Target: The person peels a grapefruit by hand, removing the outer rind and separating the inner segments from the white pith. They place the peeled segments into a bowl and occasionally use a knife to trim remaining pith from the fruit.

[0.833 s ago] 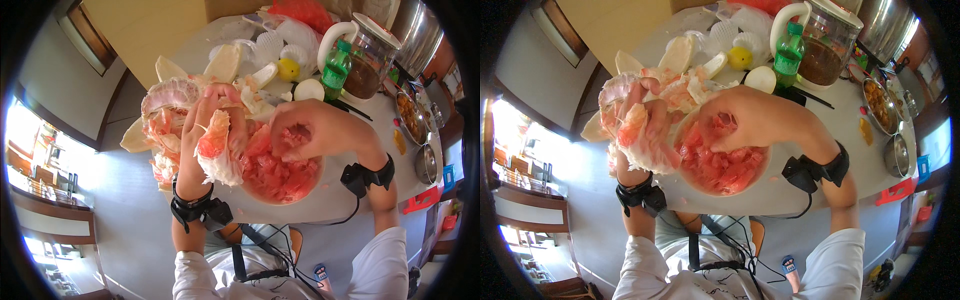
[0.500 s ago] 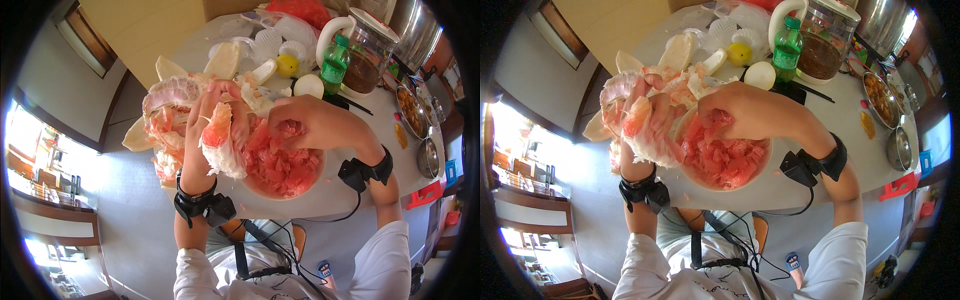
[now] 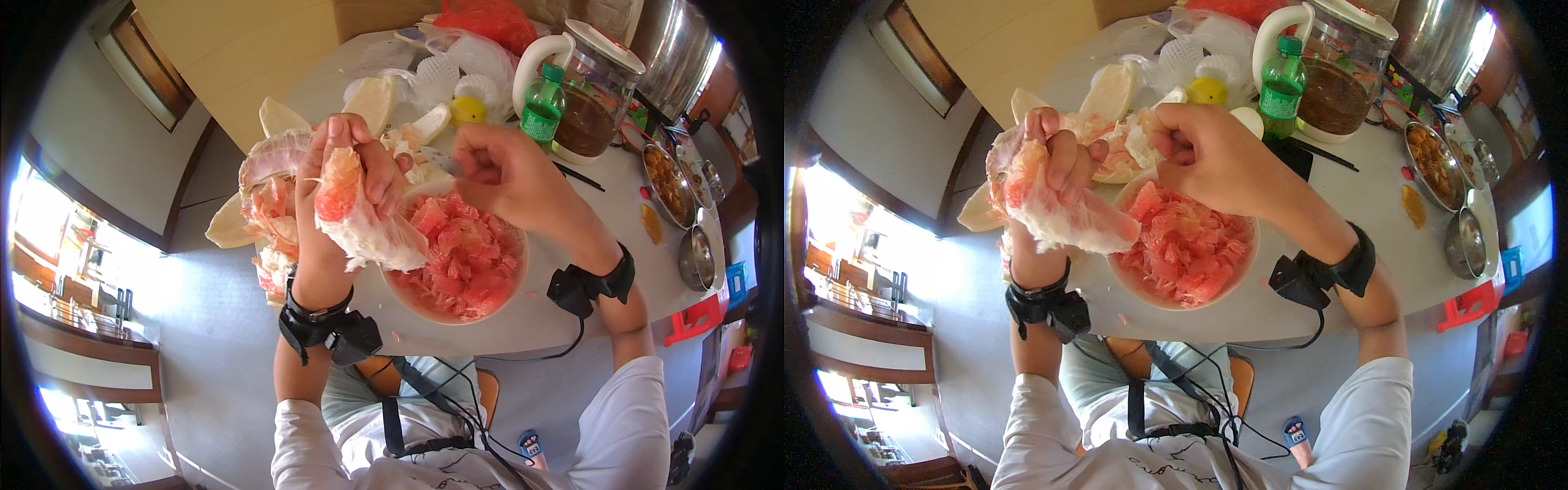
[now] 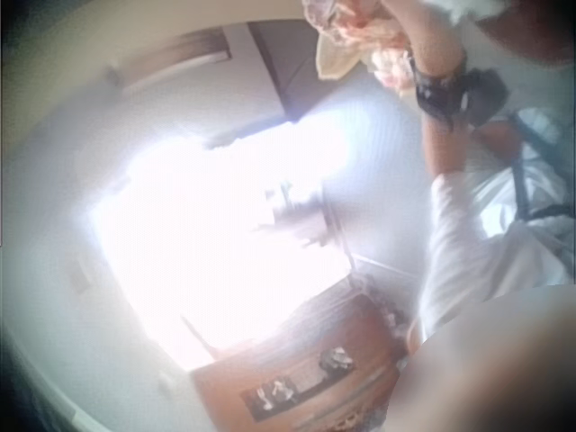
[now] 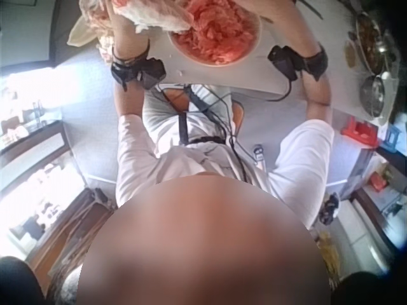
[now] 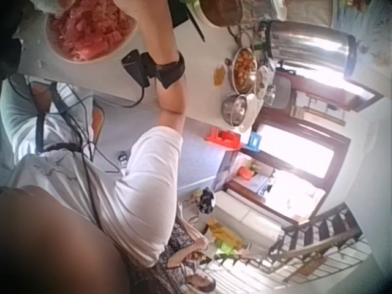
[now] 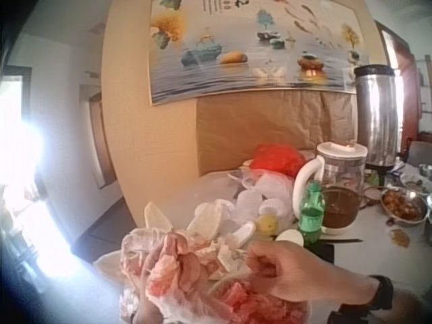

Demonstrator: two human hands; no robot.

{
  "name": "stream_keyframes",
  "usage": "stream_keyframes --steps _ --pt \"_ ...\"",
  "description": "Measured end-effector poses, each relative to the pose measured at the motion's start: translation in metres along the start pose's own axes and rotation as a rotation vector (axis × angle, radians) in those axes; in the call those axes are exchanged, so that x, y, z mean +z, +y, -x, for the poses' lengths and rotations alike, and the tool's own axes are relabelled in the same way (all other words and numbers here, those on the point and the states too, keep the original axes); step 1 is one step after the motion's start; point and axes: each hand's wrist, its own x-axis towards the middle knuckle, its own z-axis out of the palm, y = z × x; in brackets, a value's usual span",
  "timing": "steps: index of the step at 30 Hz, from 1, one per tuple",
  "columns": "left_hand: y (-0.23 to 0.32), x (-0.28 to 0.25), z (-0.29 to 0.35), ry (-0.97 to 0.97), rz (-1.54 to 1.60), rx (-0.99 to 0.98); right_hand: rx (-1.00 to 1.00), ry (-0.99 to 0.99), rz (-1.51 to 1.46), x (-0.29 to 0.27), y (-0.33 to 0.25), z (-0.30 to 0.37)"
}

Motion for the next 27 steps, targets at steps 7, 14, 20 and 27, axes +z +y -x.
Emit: stream_keyframes --steps 7,14,20,27 --pt "0.002 0.004 -0.012 -0.260 0.411 -0.057 -0.036 -0.053 -0.249 0.000 0.002 -0.003" --pt "-0.014 0.005 -0.006 -0.185 0.215 0.187 -0.136 -0.170 -0.155 0.023 -0.004 0.004" --pt "-0.008 -0.003 -0.002 0.187 -0.250 0.108 -0.163 -0.078 -0.191 0.006 -0.008 0.002" --pt "0.002 -0.006 0.002 0.141 -0.075 -0.068 -0.071 -0.066 -0.131 -0.028 -0.006 -0.003"
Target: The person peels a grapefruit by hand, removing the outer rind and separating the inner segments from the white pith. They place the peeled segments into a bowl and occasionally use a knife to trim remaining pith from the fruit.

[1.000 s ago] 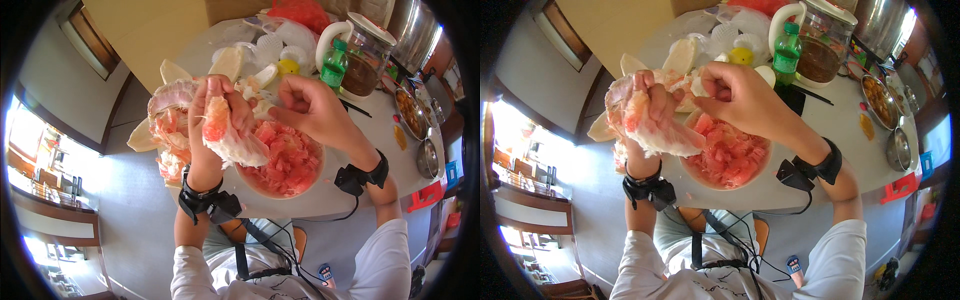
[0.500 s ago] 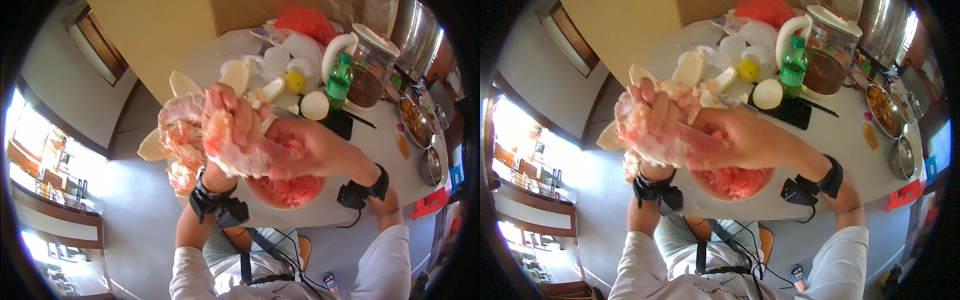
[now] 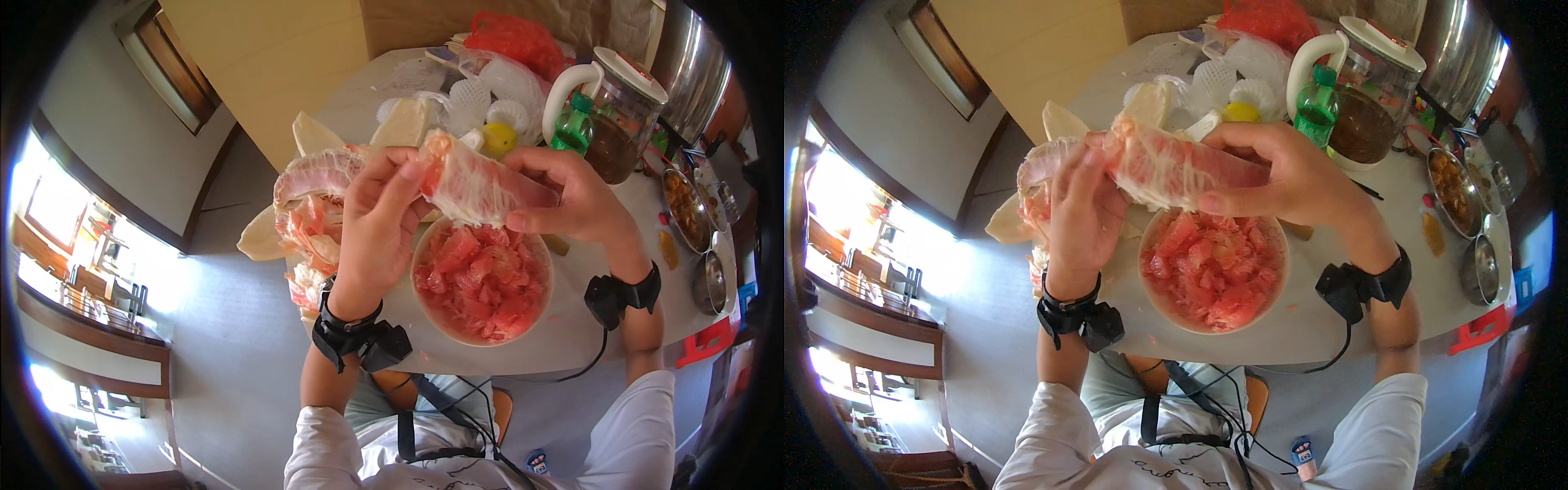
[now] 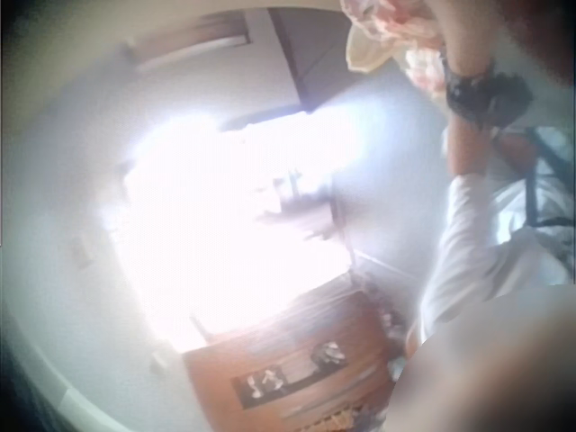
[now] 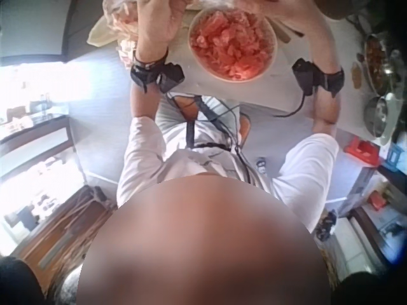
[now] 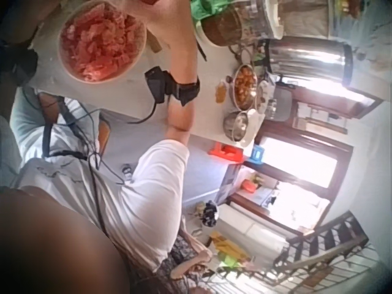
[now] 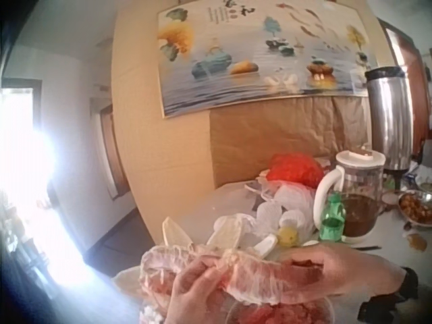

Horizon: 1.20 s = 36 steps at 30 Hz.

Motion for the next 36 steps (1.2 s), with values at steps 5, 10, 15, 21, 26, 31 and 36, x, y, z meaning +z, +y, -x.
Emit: stream_keyframes --steps 5,10,15,21,26,31,36 --pt "0.000 -0.002 0.002 -0.071 -0.023 -0.098 0.034 -0.089 0.127 -0.022 0.004 0.002" --pt "-0.001 -0.001 0.006 -0.106 -0.099 -0.134 -0.014 -0.153 0.161 -0.028 0.010 0.001" --pt "-0.004 0.003 0.007 -0.129 -0.057 -0.096 -0.093 -0.167 0.209 -0.025 0.018 -0.004" --pt "-0.014 0.011 0.010 -0.118 0.007 -0.069 -0.252 -0.140 0.256 -0.015 0.013 -0.002" --pt "-0.017 0.012 0.012 -0.111 0.008 -0.049 -0.237 -0.087 0.300 0.003 0.002 0.004" --pt "-0.013 0.012 0.010 -0.160 0.016 -0.120 -0.290 0.066 0.437 0.017 0.002 0.001" --pt "-0.014 0.017 0.013 -0.210 -0.090 -0.076 -0.363 0.111 0.514 0.018 -0.001 0.002"
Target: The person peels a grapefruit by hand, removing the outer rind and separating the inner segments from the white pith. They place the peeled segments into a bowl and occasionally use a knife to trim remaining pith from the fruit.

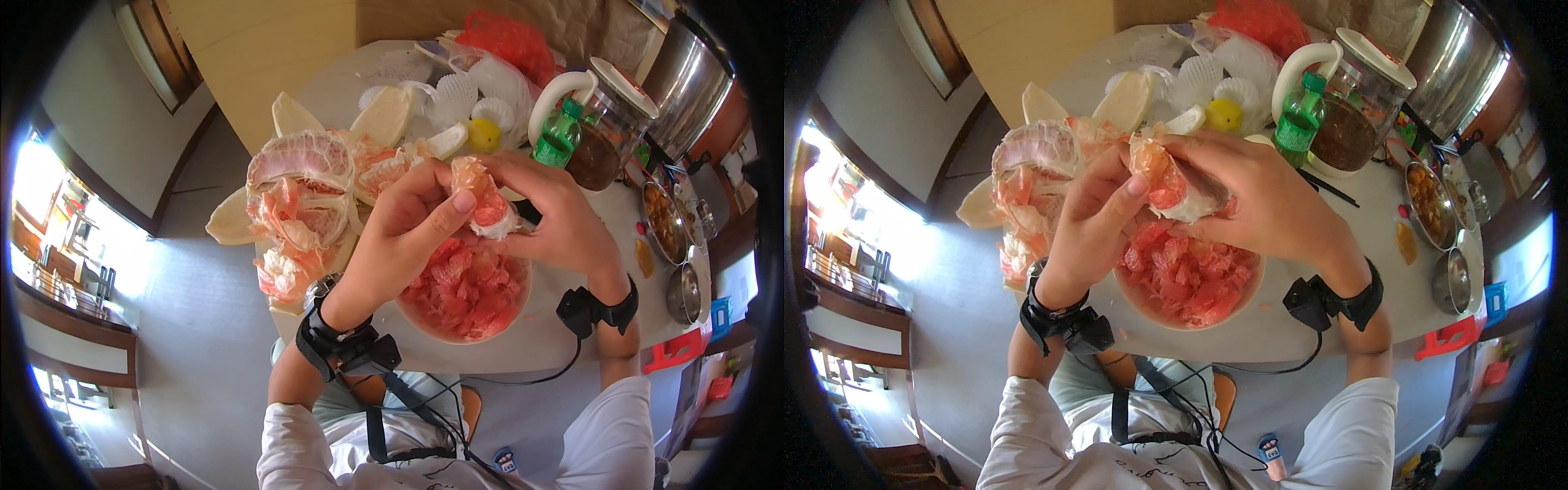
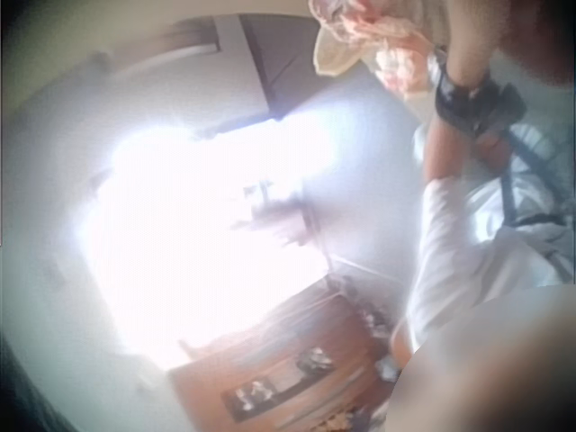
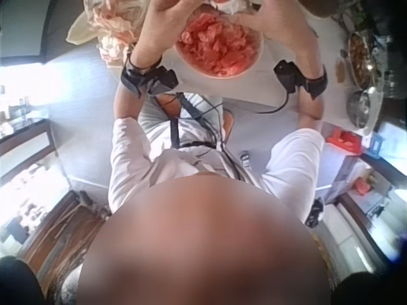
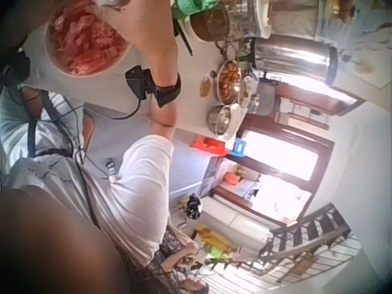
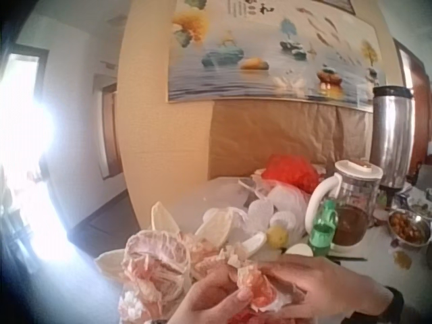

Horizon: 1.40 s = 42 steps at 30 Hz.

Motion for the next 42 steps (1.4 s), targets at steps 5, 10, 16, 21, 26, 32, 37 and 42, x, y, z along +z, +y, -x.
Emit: stream_keyframes --steps 5,10,16,21,26,32,37,42 --pt "0.001 -0.001 0.002 -0.051 -0.170 0.049 0.017 0.025 0.014 0.002 -0.007 0.001" --pt "-0.001 -0.001 0.004 -0.044 -0.261 0.117 0.082 0.054 -0.085 0.007 -0.005 0.001" --pt "-0.006 0.000 0.003 -0.020 -0.163 0.111 0.217 0.063 -0.263 0.008 -0.005 0.001" --pt "0.000 -0.006 0.003 -0.069 -0.089 0.049 0.169 0.010 -0.306 0.000 -0.004 0.002" --pt "-0.001 -0.004 0.002 -0.081 -0.073 0.044 0.194 -0.030 -0.469 -0.010 0.001 0.006" --pt "0.008 -0.013 0.001 -0.098 -0.089 -0.076 0.267 -0.129 -0.534 -0.030 0.011 0.007" --pt "0.004 -0.012 0.000 -0.087 -0.054 -0.093 0.362 -0.047 -0.740 -0.034 0.011 0.012" --pt "0.005 -0.009 0.000 -0.117 0.015 -0.163 0.442 -0.026 -1.057 -0.031 0.017 0.013"
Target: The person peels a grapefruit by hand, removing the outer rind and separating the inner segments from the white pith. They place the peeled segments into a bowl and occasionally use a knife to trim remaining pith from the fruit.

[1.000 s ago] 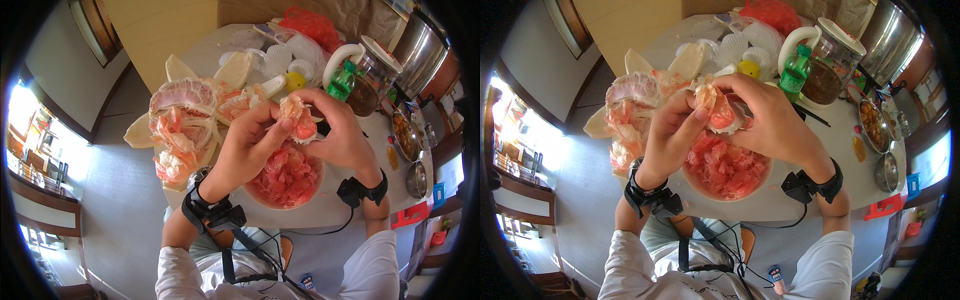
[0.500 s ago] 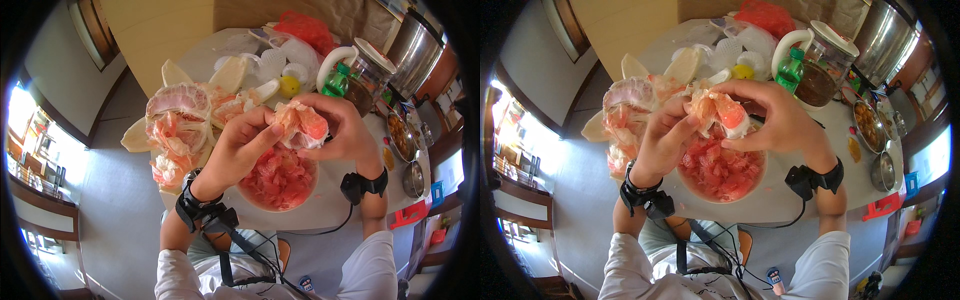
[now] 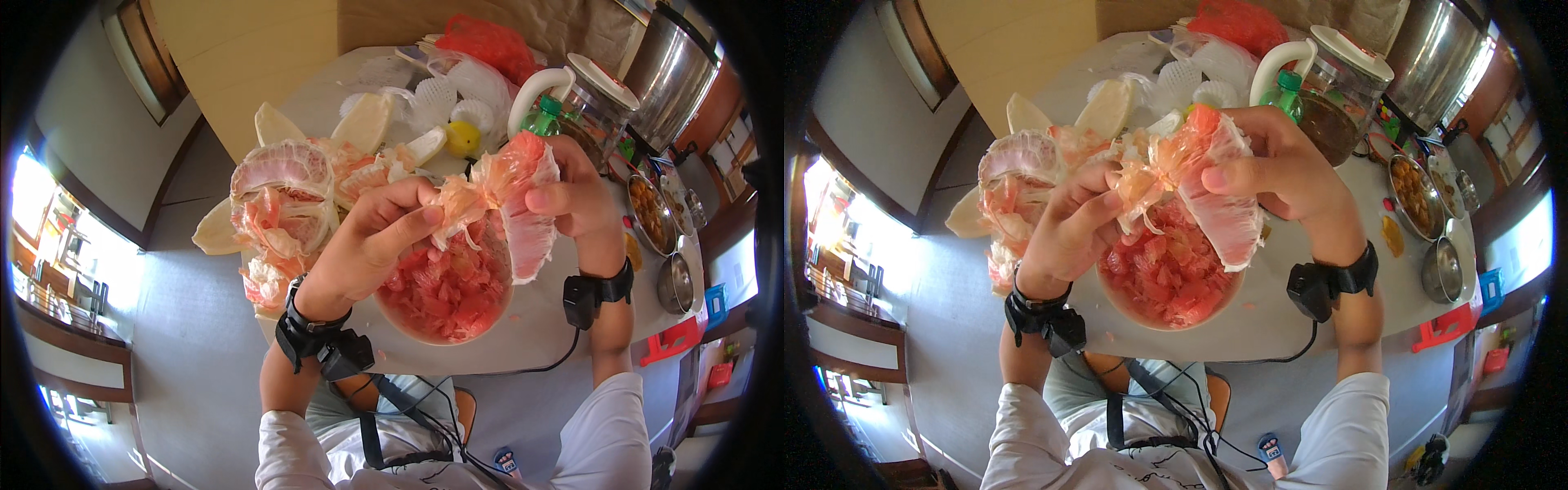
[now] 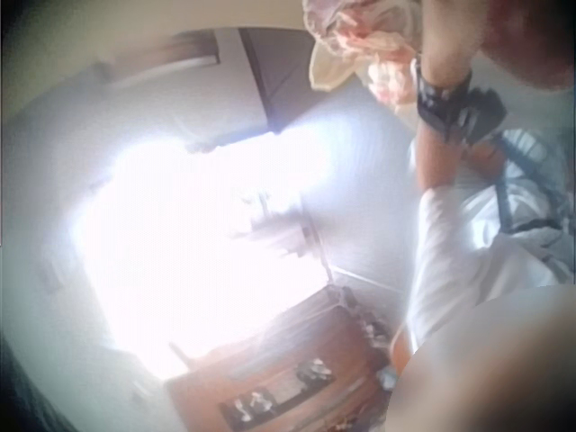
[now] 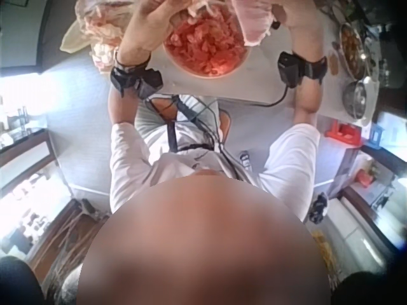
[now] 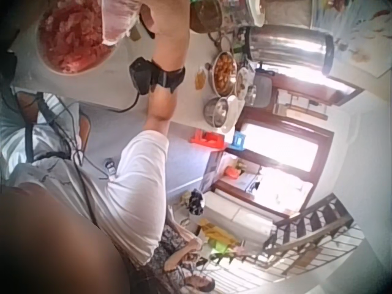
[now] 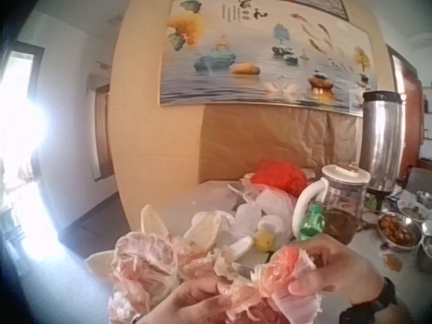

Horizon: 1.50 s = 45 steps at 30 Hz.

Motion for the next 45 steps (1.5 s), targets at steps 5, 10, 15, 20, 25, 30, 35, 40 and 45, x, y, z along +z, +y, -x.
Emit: stream_keyframes --steps 5,10,15,20,25,30,35,40,45 --pt "-0.006 -0.003 -0.003 0.116 -0.080 -0.024 0.074 -0.021 -0.150 0.000 0.005 -0.004" --pt "-0.007 -0.009 -0.002 0.383 -0.026 -0.032 0.064 0.018 0.014 0.003 0.006 -0.010" --pt "-0.011 0.007 -0.002 0.330 -0.135 -0.025 0.102 0.076 0.053 0.007 0.006 -0.009" --pt "-0.013 0.009 -0.004 0.242 -0.064 0.001 0.141 0.061 0.079 0.012 0.009 -0.009" --pt "-0.011 -0.001 -0.003 0.208 -0.079 -0.065 0.193 0.043 -0.041 0.008 0.006 -0.009" --pt "-0.012 -0.002 -0.004 0.160 0.005 -0.047 0.193 0.080 0.026 -0.006 -0.002 -0.006" --pt "-0.013 -0.002 -0.005 0.239 -0.018 -0.067 0.149 0.118 0.002 -0.018 -0.013 0.001" --pt "-0.008 -0.001 -0.005 0.099 -0.562 -0.127 0.083 0.092 -0.007 -0.025 -0.019 0.005" --pt "-0.010 0.009 -0.001 0.031 -0.603 0.003 0.137 0.054 0.011 -0.023 -0.016 0.003"
